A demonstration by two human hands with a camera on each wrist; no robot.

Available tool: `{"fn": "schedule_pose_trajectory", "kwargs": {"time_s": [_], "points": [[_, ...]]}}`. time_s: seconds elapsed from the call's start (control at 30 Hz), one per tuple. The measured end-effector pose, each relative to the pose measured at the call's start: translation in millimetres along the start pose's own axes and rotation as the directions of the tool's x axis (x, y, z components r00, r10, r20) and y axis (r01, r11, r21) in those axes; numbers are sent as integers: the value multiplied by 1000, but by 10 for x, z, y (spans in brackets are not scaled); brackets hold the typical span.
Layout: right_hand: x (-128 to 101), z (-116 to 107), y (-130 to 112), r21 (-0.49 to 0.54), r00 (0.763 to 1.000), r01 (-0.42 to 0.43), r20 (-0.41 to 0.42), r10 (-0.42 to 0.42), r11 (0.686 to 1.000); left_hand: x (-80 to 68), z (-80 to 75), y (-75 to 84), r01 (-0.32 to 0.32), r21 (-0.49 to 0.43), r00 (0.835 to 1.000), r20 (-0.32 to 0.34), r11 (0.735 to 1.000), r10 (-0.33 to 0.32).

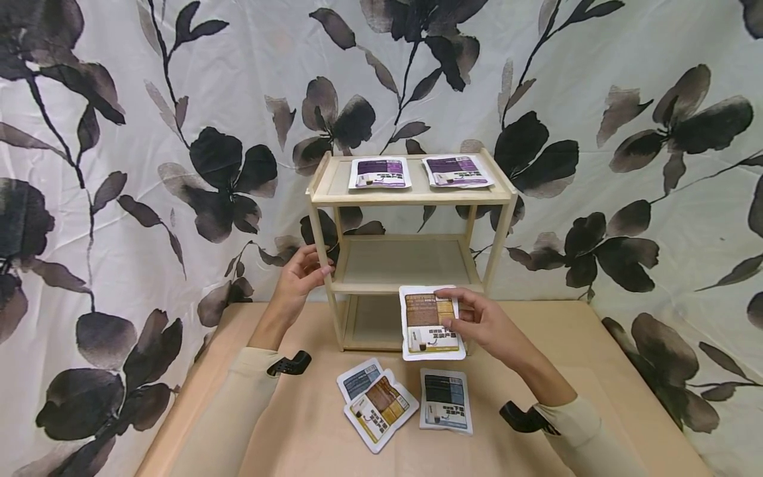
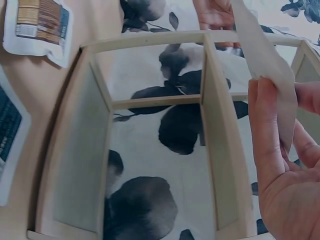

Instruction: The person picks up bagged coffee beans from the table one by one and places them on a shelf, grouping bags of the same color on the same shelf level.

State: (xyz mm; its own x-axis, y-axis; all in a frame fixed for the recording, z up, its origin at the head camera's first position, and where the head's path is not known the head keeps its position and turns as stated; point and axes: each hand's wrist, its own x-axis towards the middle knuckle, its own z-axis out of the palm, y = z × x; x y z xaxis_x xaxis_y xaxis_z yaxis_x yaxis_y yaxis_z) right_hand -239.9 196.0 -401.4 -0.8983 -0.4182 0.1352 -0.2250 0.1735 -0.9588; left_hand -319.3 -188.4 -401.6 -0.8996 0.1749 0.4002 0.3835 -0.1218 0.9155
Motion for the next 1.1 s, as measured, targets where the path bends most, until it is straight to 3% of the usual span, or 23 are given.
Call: {"fn": "schedule_pose_trajectory", "kwargs": {"time_s": [0.6,1.1], "points": [[278,-108,-152,44,998,31,-56,-28,999,-4,-6,-22,7,0,1000,-3,1000,-7],[507,-133,-200,-3,990,24,-138,-24,1000,-4,-4,-14,-3,-1,1000,0,1000,3]]}}
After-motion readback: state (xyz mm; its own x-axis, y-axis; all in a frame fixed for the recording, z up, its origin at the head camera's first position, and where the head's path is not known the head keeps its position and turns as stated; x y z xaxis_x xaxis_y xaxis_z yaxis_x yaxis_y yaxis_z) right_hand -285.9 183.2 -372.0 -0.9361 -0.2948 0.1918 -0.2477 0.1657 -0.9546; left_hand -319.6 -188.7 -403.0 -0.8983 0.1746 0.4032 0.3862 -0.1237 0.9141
